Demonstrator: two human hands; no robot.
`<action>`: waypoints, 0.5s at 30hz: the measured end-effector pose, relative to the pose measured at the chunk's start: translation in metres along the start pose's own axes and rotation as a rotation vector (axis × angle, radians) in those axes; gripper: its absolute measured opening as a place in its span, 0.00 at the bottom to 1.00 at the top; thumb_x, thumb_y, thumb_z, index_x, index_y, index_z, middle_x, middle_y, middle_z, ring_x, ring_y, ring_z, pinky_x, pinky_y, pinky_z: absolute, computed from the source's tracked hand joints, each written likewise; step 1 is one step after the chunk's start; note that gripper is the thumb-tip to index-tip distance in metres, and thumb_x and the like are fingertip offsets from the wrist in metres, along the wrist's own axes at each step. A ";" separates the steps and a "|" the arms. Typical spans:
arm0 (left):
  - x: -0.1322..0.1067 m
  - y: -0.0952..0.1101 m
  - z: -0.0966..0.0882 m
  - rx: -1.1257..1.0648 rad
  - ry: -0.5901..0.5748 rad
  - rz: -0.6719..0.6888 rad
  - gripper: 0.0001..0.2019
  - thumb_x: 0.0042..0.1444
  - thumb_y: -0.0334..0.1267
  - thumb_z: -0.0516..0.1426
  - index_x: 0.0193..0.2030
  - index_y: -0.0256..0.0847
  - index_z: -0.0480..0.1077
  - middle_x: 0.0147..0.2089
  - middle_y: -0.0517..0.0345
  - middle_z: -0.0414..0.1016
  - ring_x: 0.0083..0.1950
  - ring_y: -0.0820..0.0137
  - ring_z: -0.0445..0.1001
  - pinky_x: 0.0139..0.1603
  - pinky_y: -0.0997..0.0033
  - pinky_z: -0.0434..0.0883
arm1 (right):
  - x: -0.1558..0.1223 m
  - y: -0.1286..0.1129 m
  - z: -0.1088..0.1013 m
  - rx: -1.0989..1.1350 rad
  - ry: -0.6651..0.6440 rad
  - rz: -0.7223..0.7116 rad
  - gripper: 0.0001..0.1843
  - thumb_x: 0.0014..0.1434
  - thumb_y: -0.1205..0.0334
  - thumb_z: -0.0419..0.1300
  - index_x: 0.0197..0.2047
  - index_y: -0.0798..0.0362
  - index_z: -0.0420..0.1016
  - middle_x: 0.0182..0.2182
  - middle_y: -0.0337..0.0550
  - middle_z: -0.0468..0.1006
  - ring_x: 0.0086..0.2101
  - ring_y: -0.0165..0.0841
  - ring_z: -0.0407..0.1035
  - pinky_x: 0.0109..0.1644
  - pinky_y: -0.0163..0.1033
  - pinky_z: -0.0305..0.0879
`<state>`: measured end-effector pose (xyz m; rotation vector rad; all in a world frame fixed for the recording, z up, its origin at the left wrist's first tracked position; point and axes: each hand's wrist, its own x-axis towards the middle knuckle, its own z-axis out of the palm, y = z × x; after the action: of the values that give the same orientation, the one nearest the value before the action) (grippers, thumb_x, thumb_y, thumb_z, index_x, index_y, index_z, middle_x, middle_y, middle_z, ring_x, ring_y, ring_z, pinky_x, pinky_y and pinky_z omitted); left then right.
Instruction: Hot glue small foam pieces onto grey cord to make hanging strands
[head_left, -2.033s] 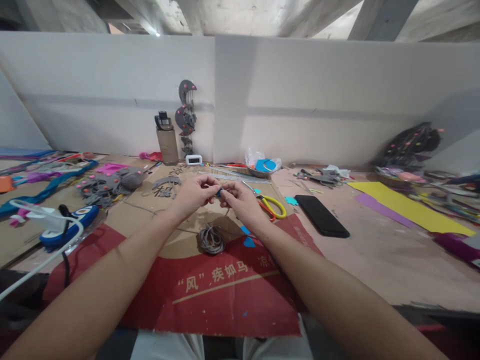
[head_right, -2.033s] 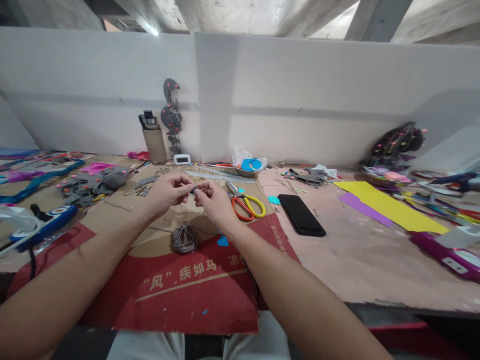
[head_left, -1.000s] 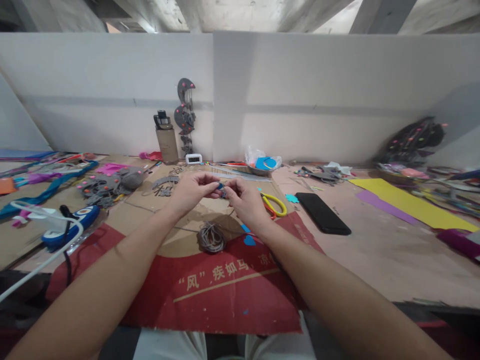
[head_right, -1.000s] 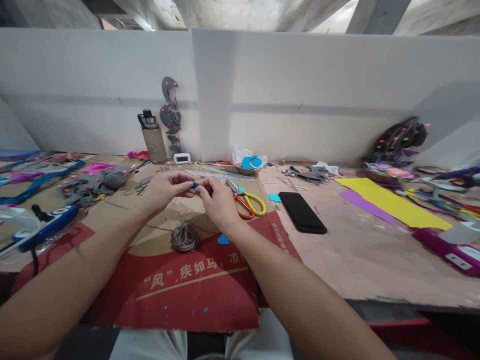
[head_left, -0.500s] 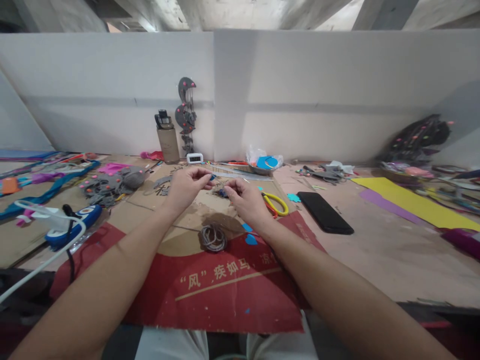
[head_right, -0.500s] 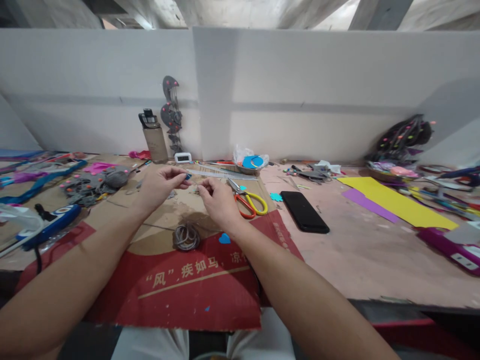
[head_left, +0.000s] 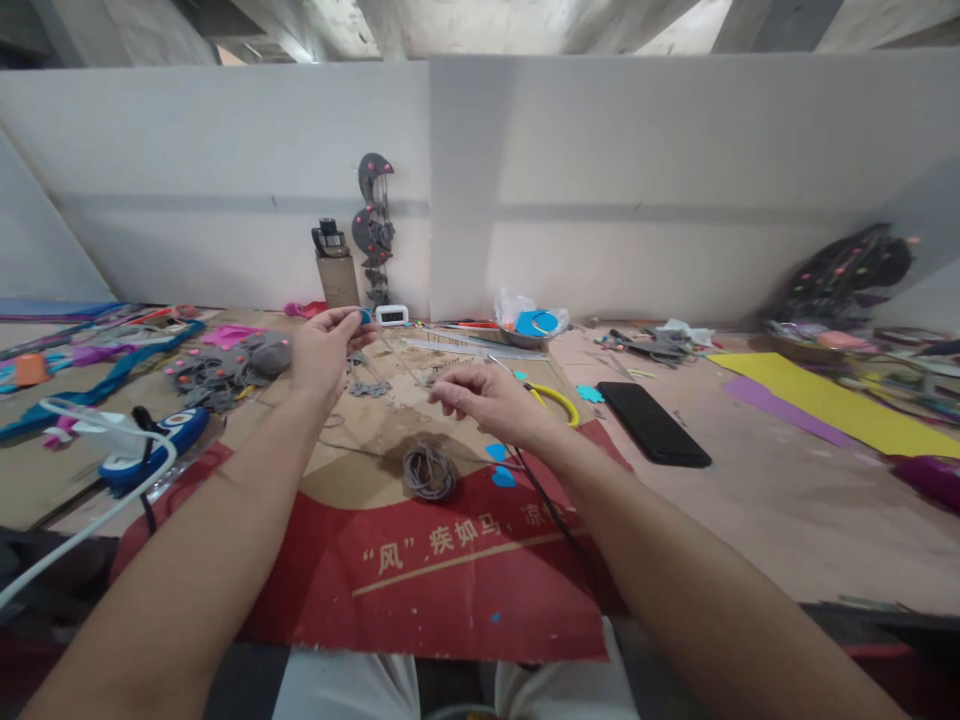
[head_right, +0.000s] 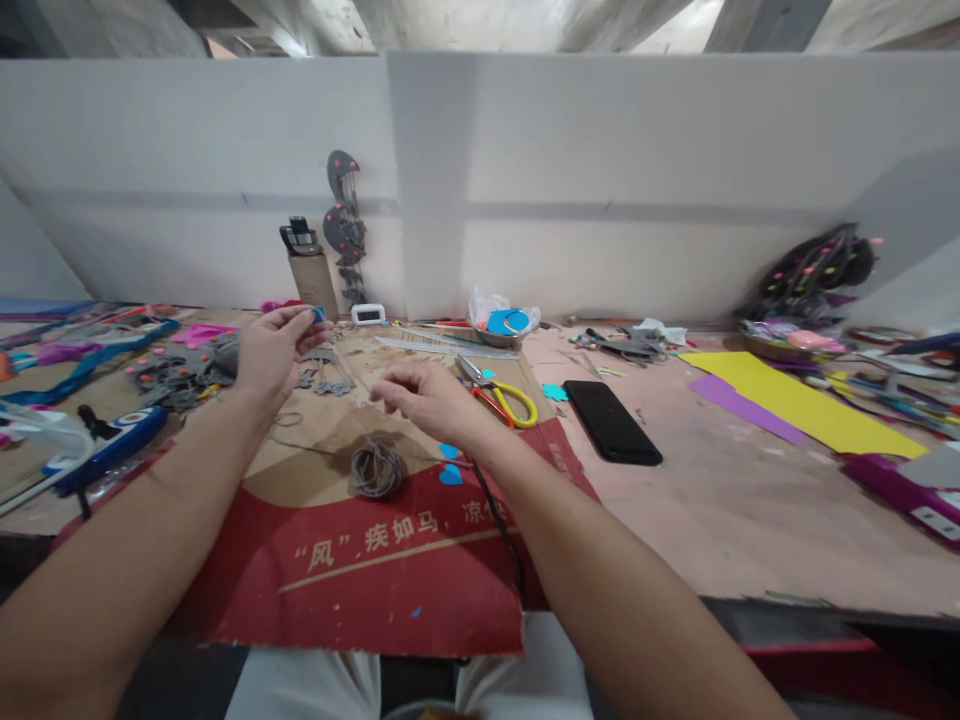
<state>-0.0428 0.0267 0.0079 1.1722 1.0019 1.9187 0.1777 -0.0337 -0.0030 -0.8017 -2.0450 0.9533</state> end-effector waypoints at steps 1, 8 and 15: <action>-0.002 0.000 0.001 0.018 -0.023 0.007 0.05 0.48 0.33 0.61 0.32 0.35 0.70 0.26 0.59 0.74 0.29 0.73 0.77 0.35 0.73 0.75 | 0.000 0.000 -0.004 -0.048 -0.081 0.011 0.17 0.60 0.51 0.51 0.30 0.52 0.75 0.25 0.39 0.74 0.27 0.28 0.67 0.32 0.34 0.62; -0.023 0.008 0.013 0.211 -0.182 0.099 0.11 0.49 0.41 0.62 0.36 0.36 0.73 0.29 0.56 0.76 0.31 0.71 0.76 0.29 0.75 0.73 | -0.002 0.025 -0.032 -0.661 0.218 0.274 0.22 0.57 0.47 0.55 0.18 0.52 0.68 0.15 0.44 0.69 0.21 0.32 0.63 0.27 0.38 0.55; -0.031 0.008 0.017 0.263 -0.235 0.139 0.11 0.48 0.41 0.62 0.36 0.37 0.76 0.29 0.56 0.75 0.28 0.75 0.72 0.27 0.77 0.70 | -0.002 0.060 -0.010 -0.575 0.301 0.409 0.10 0.43 0.62 0.64 0.18 0.51 0.65 0.19 0.49 0.72 0.28 0.40 0.70 0.33 0.42 0.60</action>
<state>-0.0171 0.0014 0.0073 1.6142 1.0902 1.7366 0.2001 0.0001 -0.0479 -1.6100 -1.9316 0.3939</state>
